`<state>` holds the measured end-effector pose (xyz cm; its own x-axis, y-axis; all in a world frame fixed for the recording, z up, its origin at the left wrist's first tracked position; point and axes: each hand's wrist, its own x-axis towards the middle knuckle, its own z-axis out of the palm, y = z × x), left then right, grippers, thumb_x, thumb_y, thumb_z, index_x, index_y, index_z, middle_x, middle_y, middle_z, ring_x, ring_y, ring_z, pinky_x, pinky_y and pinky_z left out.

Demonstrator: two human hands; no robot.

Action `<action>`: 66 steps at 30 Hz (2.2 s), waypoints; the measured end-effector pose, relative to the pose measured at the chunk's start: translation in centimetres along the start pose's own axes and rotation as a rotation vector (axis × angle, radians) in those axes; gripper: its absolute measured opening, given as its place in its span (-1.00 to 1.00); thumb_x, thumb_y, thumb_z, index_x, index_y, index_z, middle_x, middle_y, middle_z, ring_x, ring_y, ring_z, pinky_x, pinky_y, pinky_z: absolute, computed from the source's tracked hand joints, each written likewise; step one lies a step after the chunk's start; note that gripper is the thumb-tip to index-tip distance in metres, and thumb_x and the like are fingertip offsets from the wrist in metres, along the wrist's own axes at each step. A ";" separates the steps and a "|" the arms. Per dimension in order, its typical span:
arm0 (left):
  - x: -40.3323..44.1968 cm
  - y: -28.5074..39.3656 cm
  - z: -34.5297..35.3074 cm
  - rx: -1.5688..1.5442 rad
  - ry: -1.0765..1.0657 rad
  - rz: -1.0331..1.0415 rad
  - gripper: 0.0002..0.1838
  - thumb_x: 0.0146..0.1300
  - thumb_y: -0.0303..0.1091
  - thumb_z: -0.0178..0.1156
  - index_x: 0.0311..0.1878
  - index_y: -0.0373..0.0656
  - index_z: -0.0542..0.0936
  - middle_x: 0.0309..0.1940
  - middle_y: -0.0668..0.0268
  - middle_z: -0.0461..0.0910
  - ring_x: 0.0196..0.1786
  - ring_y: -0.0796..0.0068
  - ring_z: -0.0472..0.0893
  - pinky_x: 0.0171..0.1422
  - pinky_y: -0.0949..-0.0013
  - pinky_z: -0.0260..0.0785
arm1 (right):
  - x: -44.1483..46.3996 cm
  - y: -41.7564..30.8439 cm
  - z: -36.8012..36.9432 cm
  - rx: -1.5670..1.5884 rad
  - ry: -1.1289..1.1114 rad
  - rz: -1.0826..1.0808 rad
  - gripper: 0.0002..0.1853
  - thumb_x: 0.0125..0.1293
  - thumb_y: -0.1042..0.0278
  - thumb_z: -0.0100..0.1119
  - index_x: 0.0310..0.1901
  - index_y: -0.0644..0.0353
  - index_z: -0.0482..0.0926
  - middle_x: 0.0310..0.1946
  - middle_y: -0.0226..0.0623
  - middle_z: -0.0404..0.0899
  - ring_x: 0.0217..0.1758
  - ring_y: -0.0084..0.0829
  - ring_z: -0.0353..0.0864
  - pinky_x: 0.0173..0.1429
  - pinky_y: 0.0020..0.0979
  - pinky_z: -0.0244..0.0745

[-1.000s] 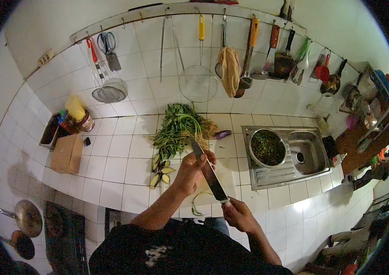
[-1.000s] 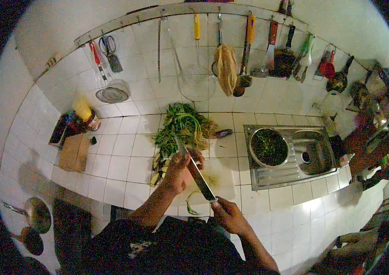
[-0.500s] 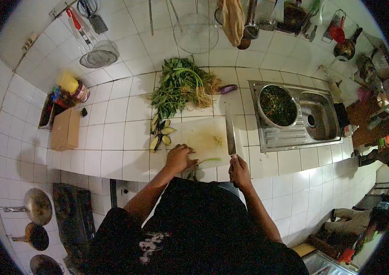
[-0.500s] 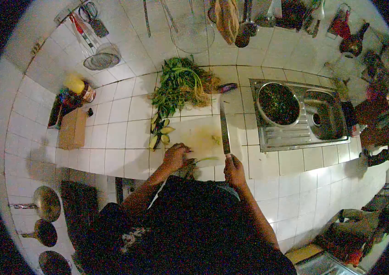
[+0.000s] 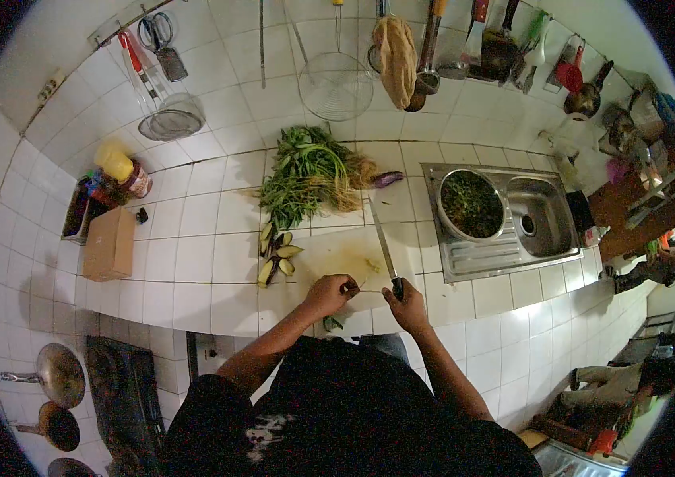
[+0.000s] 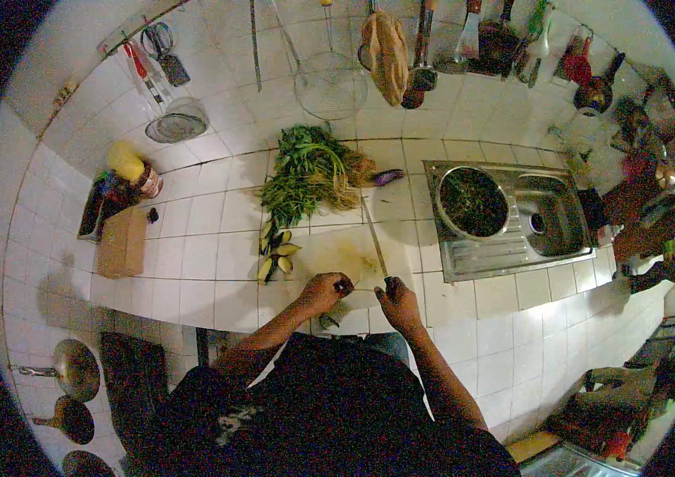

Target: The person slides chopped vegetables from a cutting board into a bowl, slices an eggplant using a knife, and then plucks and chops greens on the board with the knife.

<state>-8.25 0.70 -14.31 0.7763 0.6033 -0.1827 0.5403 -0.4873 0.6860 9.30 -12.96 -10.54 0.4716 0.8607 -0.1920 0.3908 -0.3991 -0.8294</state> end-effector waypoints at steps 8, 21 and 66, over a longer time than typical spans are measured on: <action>-1.1 3.1 -3.2 -0.522 0.075 -0.030 -0.79 0.27 -0.31 0.27 -0.18 -0.28 0.64 -0.35 0.29 0.68 -0.29 0.56 0.63 -0.11 0.42 0.48 | 0.7 -4.9 1.4 0.220 0.141 -0.107 -0.61 0.11 0.29 0.44 -0.19 0.28 0.44 -0.44 -0.26 0.64 -0.30 -0.47 0.67 -0.28 -0.47 0.50; -0.8 -2.6 -3.0 -1.063 0.487 -0.227 -0.75 0.28 -0.24 0.25 -0.10 -0.21 0.63 -0.27 0.33 0.63 -0.23 0.54 0.59 -0.10 0.44 0.45 | -0.8 -1.1 3.0 0.528 0.254 0.060 -0.62 0.13 0.43 0.41 -0.30 0.09 0.27 -0.51 -0.39 0.50 -0.73 -0.62 0.33 -0.71 -0.51 0.20; -4.2 -5.0 -1.1 -0.030 0.220 -0.101 -0.76 0.15 -0.18 0.20 -0.27 -0.10 0.73 -0.49 0.15 0.68 -0.38 0.18 0.69 -0.24 0.23 0.52 | -4.6 -3.1 6.3 0.446 0.182 -0.221 -0.68 0.13 0.36 0.43 -0.30 0.26 0.42 -0.46 -0.23 0.68 -0.38 -0.46 0.71 -0.31 -0.42 0.53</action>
<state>-14.60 1.29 -16.24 0.6277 0.7725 -0.0963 0.5992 -0.4005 0.6932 0.97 -13.71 -10.40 0.5614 0.8242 0.0742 0.1406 -0.0066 -0.9900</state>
